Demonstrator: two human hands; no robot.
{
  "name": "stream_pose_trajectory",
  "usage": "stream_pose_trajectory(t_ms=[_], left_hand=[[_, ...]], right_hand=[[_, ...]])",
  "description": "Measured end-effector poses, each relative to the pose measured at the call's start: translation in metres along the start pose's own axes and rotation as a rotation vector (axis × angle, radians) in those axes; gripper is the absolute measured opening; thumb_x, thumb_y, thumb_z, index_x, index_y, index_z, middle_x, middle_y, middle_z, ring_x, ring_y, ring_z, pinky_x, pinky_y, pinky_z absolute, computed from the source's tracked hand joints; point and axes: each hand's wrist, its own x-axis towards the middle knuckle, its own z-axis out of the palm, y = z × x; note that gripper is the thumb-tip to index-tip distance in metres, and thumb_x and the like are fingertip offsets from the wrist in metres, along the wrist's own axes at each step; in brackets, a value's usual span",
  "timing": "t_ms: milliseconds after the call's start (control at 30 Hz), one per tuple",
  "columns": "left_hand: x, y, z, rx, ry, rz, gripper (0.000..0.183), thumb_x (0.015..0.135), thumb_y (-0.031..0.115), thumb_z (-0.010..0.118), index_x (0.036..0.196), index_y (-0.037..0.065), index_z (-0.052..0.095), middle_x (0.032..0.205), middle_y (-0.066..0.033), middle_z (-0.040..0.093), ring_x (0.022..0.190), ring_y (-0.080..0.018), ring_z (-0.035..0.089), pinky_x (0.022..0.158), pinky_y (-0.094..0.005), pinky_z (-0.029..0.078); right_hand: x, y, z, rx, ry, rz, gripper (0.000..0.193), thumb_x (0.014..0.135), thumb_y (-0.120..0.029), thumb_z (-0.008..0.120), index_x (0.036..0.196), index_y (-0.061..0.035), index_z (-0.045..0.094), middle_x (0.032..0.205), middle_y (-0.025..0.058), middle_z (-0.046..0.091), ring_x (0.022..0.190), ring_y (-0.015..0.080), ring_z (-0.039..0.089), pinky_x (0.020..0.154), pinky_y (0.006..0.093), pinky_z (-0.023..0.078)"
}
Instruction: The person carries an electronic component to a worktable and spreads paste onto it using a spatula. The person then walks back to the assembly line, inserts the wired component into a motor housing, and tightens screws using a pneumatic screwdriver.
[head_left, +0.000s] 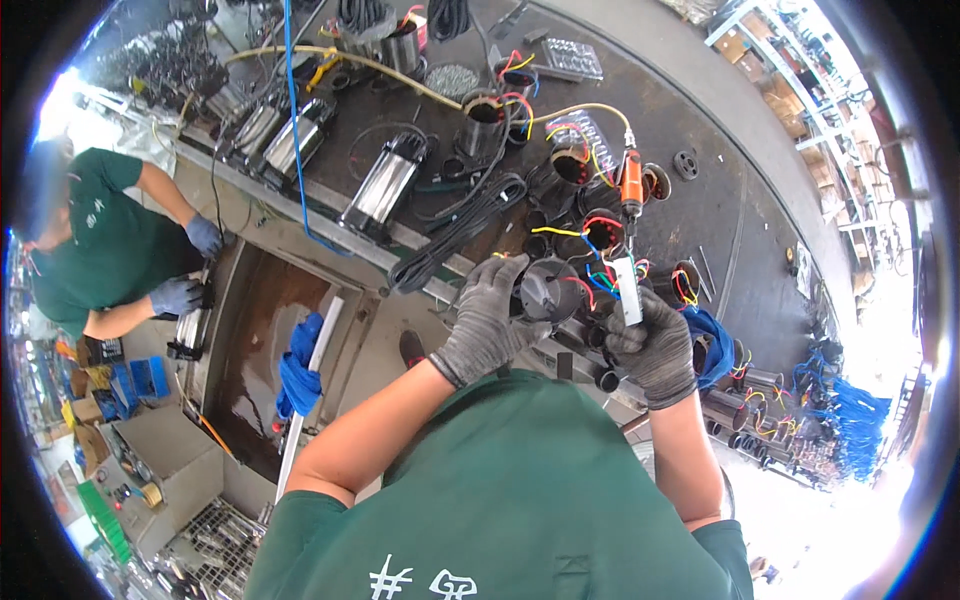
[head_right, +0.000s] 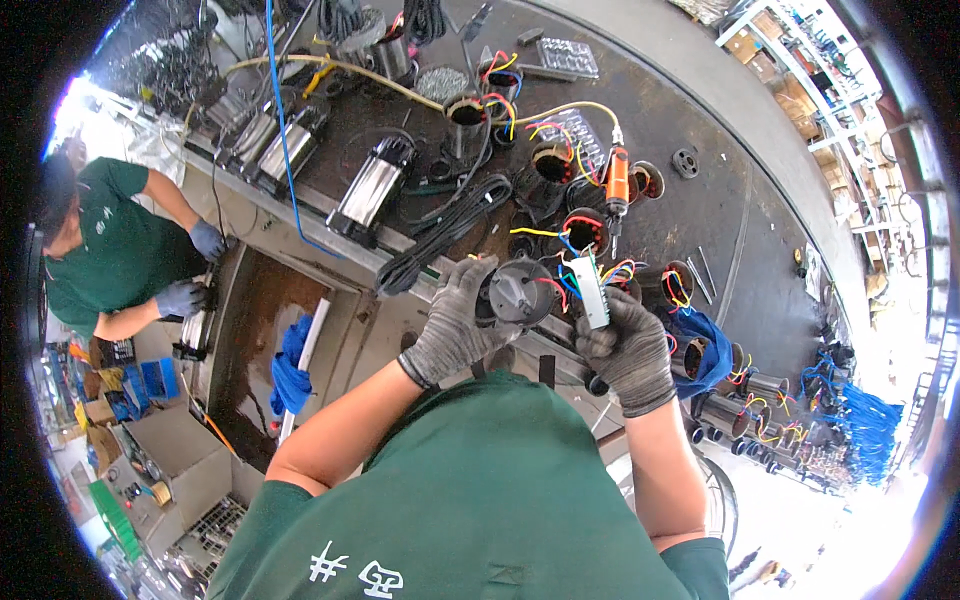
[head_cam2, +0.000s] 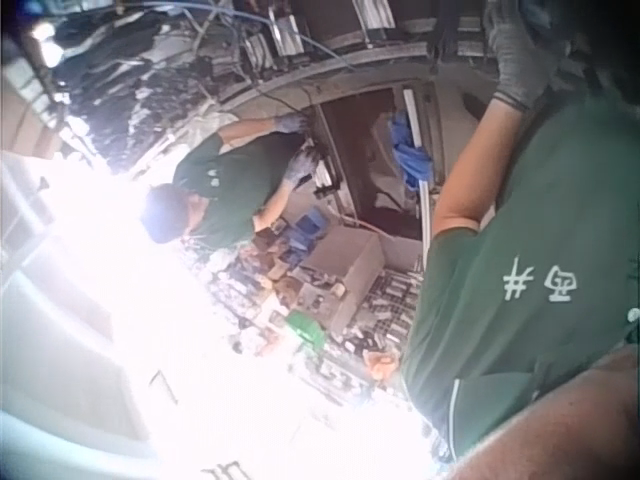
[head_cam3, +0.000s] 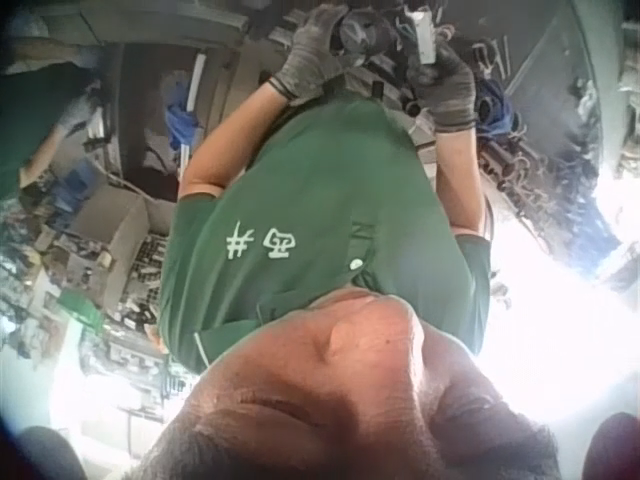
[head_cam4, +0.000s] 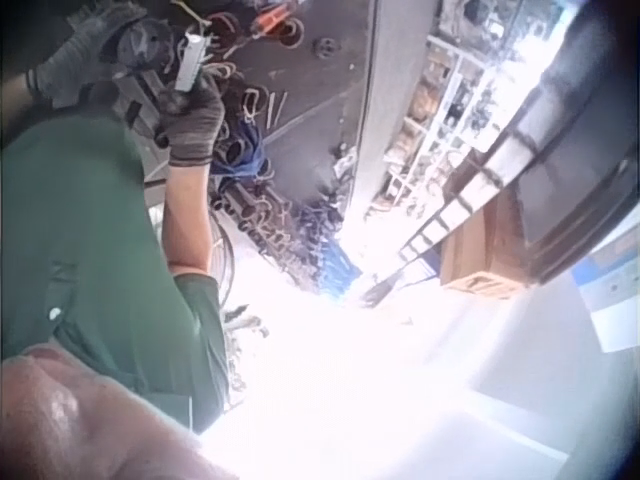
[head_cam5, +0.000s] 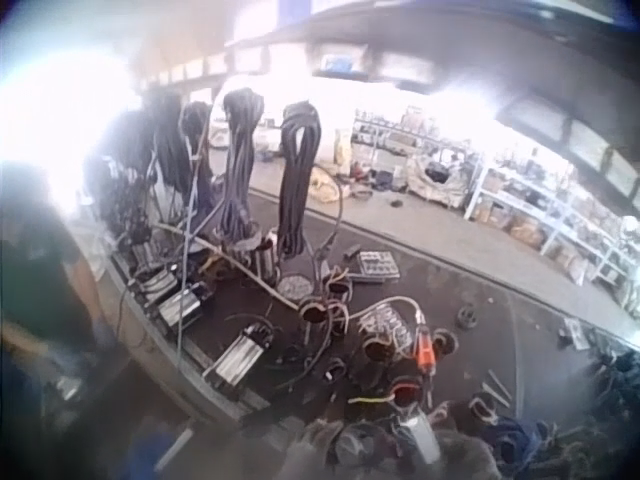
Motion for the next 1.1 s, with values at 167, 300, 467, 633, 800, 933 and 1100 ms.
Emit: stream_pose_trajectory(t_ms=[167,300,467,633,800,933,1100], left_hand=[[0.005,0.017,-0.010,0.011,0.074,0.048,0.084,0.068,0.039,0.087,0.135,0.006,0.049,0.127,-0.0214,0.054,0.117,-0.0421,0.054,0.101,-0.0506,0.046],[0.003,0.033,-0.020,-0.071,0.099,0.025,0.077,0.071,0.025,0.086,0.136,0.006,0.050,0.127,-0.0216,0.054,0.118,-0.0390,0.053,0.101,-0.0465,0.047],[0.000,0.039,-0.023,-0.032,0.170,0.035,0.068,0.067,0.008,0.079,0.130,0.007,0.055,0.127,-0.0185,0.055,0.116,-0.0404,0.053,0.100,-0.0482,0.046],[-0.012,0.042,-0.029,-0.095,0.206,-0.013,0.063,0.069,0.007,0.075,0.129,0.007,0.055,0.125,-0.0189,0.057,0.117,-0.0405,0.054,0.103,-0.0486,0.045],[-0.023,0.040,-0.032,-0.039,0.256,-0.036,0.062,0.071,0.010,0.076,0.129,0.005,0.054,0.126,-0.0186,0.058,0.118,-0.0393,0.054,0.103,-0.0484,0.045],[-0.025,0.051,-0.044,0.000,0.259,-0.052,0.064,0.071,0.006,0.077,0.131,0.005,0.054,0.126,-0.0193,0.057,0.116,-0.0394,0.054,0.103,-0.0466,0.045],[-0.033,0.051,-0.043,-0.160,0.310,-0.122,0.062,0.073,0.005,0.076,0.131,0.005,0.055,0.126,-0.0197,0.056,0.117,-0.0377,0.055,0.104,-0.0446,0.045]], right_hand=[[-0.001,0.008,0.006,-0.157,-0.013,-0.194,0.024,0.091,-0.010,0.065,0.111,0.0011,0.060,0.083,0.0098,0.062,0.066,0.0161,0.055,0.057,0.0305,0.047],[0.002,0.001,0.011,-0.660,-0.052,-0.545,0.027,0.091,-0.019,0.073,0.110,-0.0011,0.067,0.089,0.0054,0.066,0.070,0.0140,0.061,0.061,0.0240,0.048],[0.006,-0.033,0.021,-1.235,-0.076,-1.044,0.018,0.098,-0.018,0.067,0.108,-0.0027,0.068,0.095,0.0021,0.068,0.083,0.0096,0.062,0.076,0.0259,0.051],[0.020,-0.052,0.031,-1.190,-0.203,-1.207,0.021,0.098,-0.015,0.067,0.115,-0.0033,0.068,0.106,0.0066,0.071,0.095,0.0173,0.067,0.088,0.0344,0.053],[0.044,-0.035,0.048,-0.659,-0.381,-1.055,0.027,0.094,-0.018,0.072,0.117,-0.0053,0.068,0.109,0.0098,0.072,0.093,0.0219,0.070,0.084,0.0398,0.058],[0.046,-0.023,0.075,-0.406,-0.414,-0.807,0.024,0.090,-0.018,0.075,0.108,-0.0035,0.066,0.101,0.0126,0.071,0.084,0.0231,0.070,0.073,0.0365,0.059],[0.050,-0.012,0.094,-0.132,-0.536,-0.558,0.029,0.089,-0.015,0.075,0.111,-0.0006,0.063,0.100,0.0110,0.070,0.085,0.0234,0.068,0.073,0.0351,0.055]])
